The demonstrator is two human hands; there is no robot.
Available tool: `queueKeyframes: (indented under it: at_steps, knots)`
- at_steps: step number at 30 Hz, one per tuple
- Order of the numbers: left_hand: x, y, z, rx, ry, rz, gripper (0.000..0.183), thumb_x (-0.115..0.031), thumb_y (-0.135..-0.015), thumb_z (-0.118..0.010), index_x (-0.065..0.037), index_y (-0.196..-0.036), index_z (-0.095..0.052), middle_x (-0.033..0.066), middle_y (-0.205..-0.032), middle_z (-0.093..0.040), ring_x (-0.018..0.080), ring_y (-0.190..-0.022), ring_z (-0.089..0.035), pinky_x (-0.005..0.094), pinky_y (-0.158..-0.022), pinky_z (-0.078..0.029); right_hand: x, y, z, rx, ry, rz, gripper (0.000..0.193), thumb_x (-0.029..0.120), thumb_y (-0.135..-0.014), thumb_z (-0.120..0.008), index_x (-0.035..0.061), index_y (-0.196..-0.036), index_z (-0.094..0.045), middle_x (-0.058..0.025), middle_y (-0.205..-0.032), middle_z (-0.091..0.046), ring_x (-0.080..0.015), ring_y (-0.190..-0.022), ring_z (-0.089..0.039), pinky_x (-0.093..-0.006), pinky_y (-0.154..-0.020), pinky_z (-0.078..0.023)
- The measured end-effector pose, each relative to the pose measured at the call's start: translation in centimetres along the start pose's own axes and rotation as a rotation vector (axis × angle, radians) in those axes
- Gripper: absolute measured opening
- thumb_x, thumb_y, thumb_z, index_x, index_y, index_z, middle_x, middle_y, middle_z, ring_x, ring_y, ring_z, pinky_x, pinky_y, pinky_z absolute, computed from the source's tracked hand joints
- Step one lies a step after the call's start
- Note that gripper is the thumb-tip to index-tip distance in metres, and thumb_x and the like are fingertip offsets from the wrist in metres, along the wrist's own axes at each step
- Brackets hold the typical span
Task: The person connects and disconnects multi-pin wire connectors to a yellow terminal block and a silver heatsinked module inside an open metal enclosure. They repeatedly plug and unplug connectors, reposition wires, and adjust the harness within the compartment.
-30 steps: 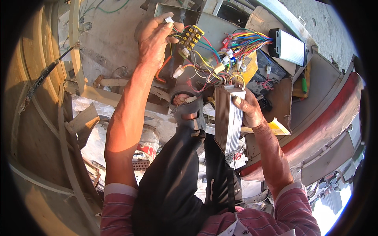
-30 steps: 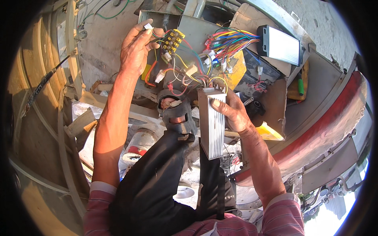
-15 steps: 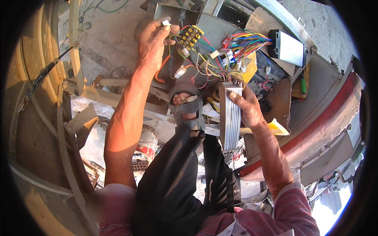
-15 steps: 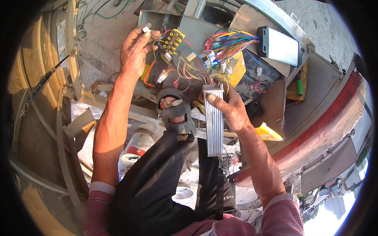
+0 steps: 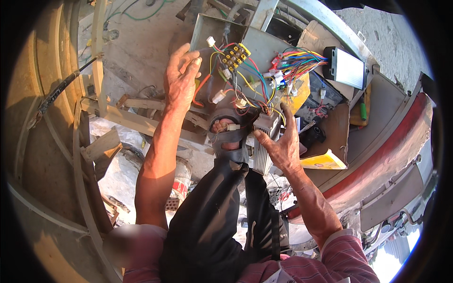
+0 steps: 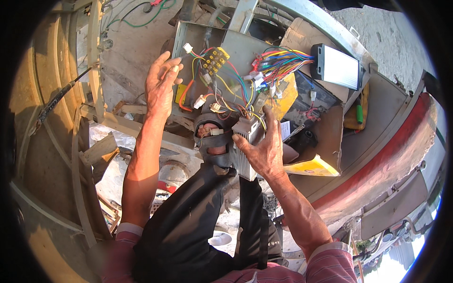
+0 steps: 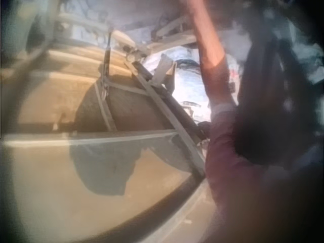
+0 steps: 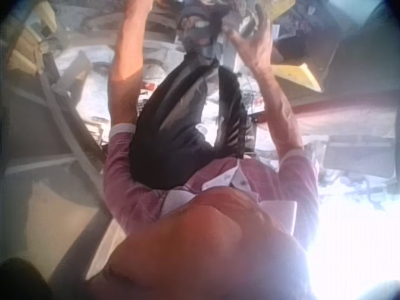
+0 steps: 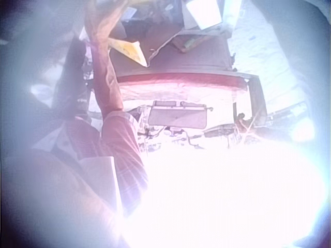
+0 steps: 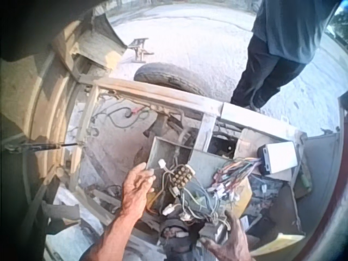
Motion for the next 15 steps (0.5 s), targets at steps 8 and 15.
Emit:
queueKeyframes:
  at_steps: [8, 15]
  knots:
    - [0.0, 14.7, -3.9, 0.304, -0.79, -0.251, 0.029, -0.008, -0.082, -0.084, -0.01, -0.11, -0.079, 0.0141, -0.126, -0.062, 0.0366, -0.119, -0.06, 0.0463, -0.102, -0.051, -0.4, 0.1, -0.2, 0.004, -0.031, 0.029, 0.111, 0.041, -0.079, -0.094, -0.0068, -0.16, -0.034, -0.0306, -0.151, -0.05, -0.0431, -0.144, -0.049, -0.0493, -0.122, -0.039]
    - [-0.2, 16.6, -4.4, 0.204, -0.856, -0.378, 0.028, -0.005, -0.083, -0.081, -0.007, -0.111, -0.075, 0.0172, -0.125, -0.063, 0.0398, -0.119, -0.059, 0.0504, -0.105, -0.048, -0.1, 0.0, -0.1, 0.026, 0.045, 0.046, 0.111, 0.044, -0.081, -0.093, -0.0072, -0.16, -0.034, -0.0312, -0.15, -0.051, -0.0436, -0.143, -0.051, -0.0494, -0.12, -0.04]
Point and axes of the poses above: each hand's wrist, its own y-axis away from the middle knuckle, its own z-axis out of the back of the hand, x = y × z, the point moved 9 cm from there along -y, towards the middle knuckle
